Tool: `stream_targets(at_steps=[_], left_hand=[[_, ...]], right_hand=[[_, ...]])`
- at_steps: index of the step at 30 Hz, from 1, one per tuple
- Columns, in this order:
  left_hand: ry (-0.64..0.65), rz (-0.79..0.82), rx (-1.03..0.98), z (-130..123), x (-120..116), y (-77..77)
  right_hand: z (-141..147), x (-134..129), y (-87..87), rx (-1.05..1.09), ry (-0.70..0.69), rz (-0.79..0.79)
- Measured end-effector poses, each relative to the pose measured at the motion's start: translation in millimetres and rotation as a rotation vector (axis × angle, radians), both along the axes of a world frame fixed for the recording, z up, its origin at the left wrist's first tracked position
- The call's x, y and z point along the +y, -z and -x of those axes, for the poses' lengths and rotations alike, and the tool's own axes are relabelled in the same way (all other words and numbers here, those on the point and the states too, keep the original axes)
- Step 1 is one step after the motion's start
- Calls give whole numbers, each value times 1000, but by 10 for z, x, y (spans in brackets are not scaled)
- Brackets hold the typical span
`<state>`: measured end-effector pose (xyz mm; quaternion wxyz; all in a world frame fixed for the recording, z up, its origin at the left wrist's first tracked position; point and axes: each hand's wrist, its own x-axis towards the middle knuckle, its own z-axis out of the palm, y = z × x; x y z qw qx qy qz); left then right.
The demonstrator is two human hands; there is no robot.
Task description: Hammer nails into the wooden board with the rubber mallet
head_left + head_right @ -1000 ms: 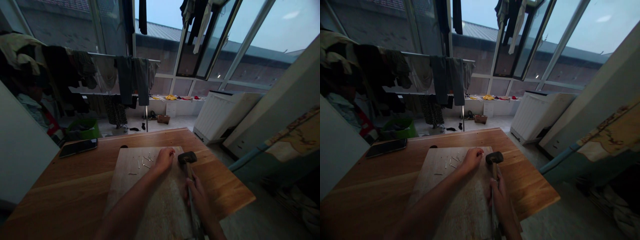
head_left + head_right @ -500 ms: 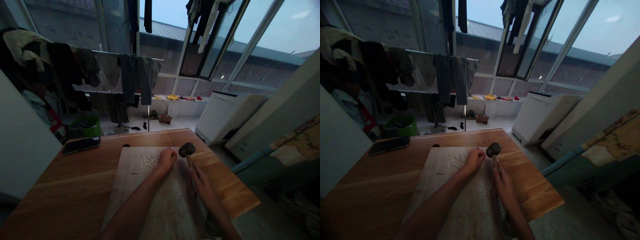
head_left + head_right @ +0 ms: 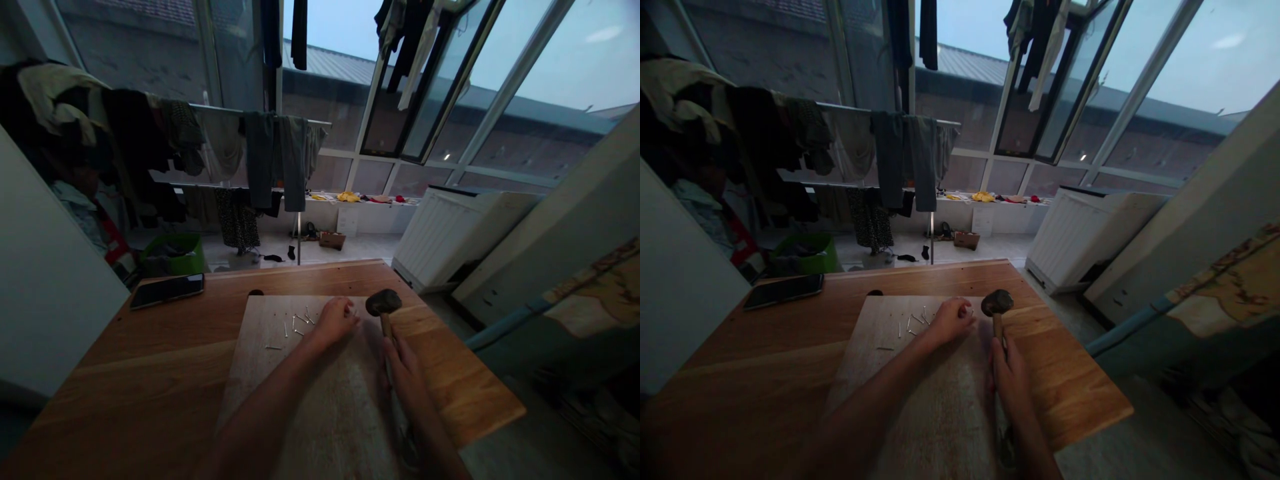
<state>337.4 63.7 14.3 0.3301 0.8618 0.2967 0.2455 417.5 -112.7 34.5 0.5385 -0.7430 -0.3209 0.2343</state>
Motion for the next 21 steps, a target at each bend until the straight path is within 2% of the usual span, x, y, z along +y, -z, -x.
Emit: stream_targets(at_steps=[2,6,10,16,18,21], left_hand=[[-11,-72,15,147,100,-80],[-141,-263,173,524,370,-263],[-146,-173,376,822,535,-325],[-177,-136,367,1190,615,-320],[-101,-186,343,1329,617,-367],[128,-350,328,1503,556,-460]], right_hand=[[-16,-4,34,63,-5,8],[-48,23,63,138,-44,30],[-36,53,59,139,-45,38],[121,127,63,131,-72,34],[175,156,73,129,-77,31],[219,177,103,116,-66,22]])
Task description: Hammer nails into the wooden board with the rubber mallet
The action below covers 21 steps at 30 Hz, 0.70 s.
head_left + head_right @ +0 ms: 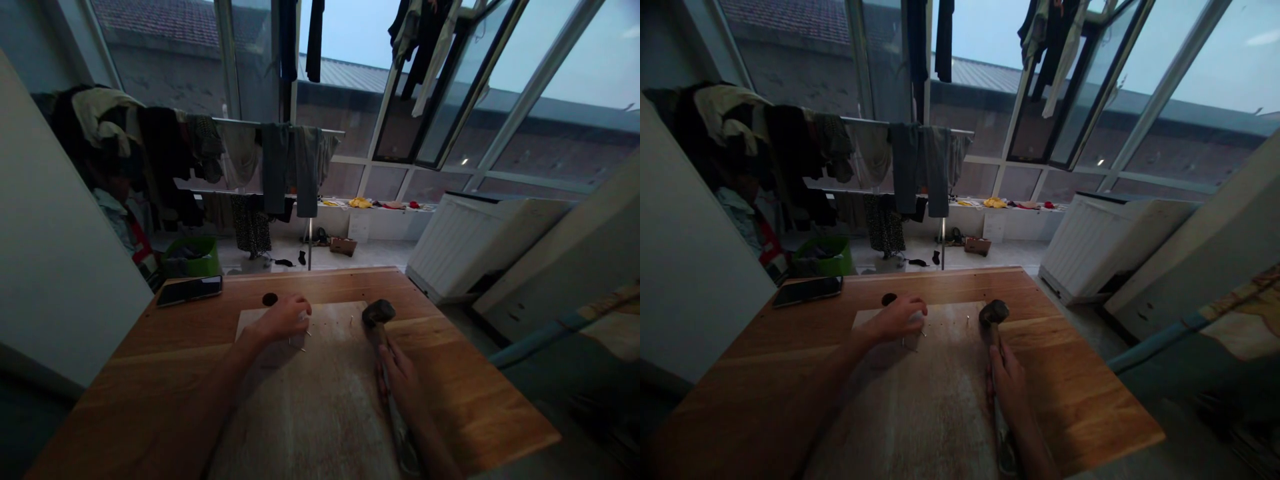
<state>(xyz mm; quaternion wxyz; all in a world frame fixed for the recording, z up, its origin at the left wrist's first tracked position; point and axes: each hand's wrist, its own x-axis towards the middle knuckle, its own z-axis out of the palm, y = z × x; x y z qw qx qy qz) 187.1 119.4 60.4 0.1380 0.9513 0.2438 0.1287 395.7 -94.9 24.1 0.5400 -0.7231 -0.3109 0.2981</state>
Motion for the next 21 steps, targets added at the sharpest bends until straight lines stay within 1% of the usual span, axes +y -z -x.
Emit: stream_targets(at_steps=[2,4,8,12,14,16,17,19,21], left_hand=[[104,-89,77,57,-75,-49],[146,-167,170,53,-150,-74],[174,-266,272,-73,-242,-93],[206,-308,329,-194,-259,-150],[213,-297,315,-235,-248,-187],[163,-219,227,-291,-231,-198],[111,-141,149,-334,-225,-185],[-37,77,-69,-454,-226,-110],[-192,301,-326,-606,-253,24]], right_hand=[[6,-1,28,-13,17,-1],[6,-8,53,-24,34,9],[15,-22,67,-36,44,24],[25,-16,54,-30,45,29],[22,-11,57,-33,49,26],[16,-9,64,-35,53,29],[14,-9,67,-34,53,33],[12,-11,67,-31,53,40],[13,-14,62,-30,54,39]])
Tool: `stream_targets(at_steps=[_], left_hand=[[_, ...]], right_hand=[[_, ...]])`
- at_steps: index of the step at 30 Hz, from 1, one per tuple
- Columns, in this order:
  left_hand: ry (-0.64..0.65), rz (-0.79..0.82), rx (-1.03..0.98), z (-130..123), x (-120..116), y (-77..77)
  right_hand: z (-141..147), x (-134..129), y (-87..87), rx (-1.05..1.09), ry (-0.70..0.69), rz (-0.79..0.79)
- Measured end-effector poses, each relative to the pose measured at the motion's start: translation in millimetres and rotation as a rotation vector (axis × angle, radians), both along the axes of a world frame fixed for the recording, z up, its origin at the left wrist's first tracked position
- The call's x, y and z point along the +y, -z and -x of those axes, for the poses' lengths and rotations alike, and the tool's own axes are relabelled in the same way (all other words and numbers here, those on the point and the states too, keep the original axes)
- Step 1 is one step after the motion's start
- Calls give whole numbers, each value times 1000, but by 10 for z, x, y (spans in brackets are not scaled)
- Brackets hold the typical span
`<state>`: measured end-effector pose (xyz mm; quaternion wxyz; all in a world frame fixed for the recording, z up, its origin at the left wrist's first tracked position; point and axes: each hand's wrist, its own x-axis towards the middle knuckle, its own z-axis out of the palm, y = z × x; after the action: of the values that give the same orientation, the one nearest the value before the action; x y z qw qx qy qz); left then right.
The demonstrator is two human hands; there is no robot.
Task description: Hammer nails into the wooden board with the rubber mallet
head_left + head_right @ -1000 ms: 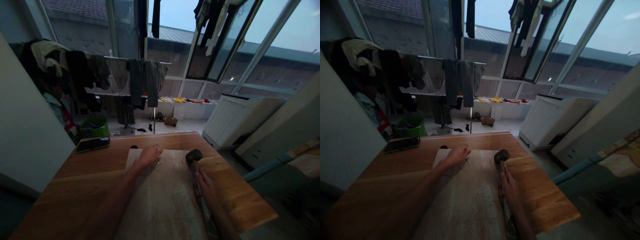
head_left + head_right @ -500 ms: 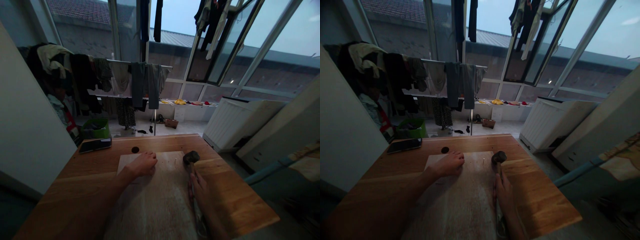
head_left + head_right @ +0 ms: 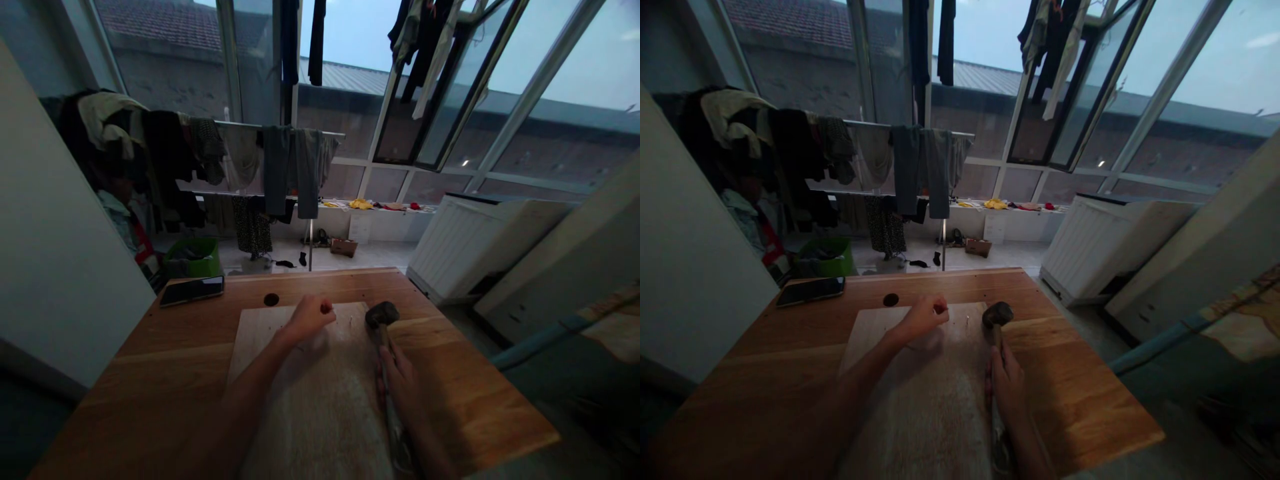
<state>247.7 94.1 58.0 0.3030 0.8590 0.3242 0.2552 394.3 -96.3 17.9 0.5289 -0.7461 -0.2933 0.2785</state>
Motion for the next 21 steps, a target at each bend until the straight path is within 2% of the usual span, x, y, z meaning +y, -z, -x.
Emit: stream_targets(at_steps=[3,7,12,21], left_hand=[[-130,207,-284,-195,-67,236],[-58,236,-341,-264,-121,423],[3,171,-308,-224,-118,447],[24,147,-207,-212,-133,438]], right_hand=[[-3,1,1,4,0,-7],[-26,12,35,13,1,-18],[-6,3,18,50,20,-16],[71,-26,-209,146,43,-57]])
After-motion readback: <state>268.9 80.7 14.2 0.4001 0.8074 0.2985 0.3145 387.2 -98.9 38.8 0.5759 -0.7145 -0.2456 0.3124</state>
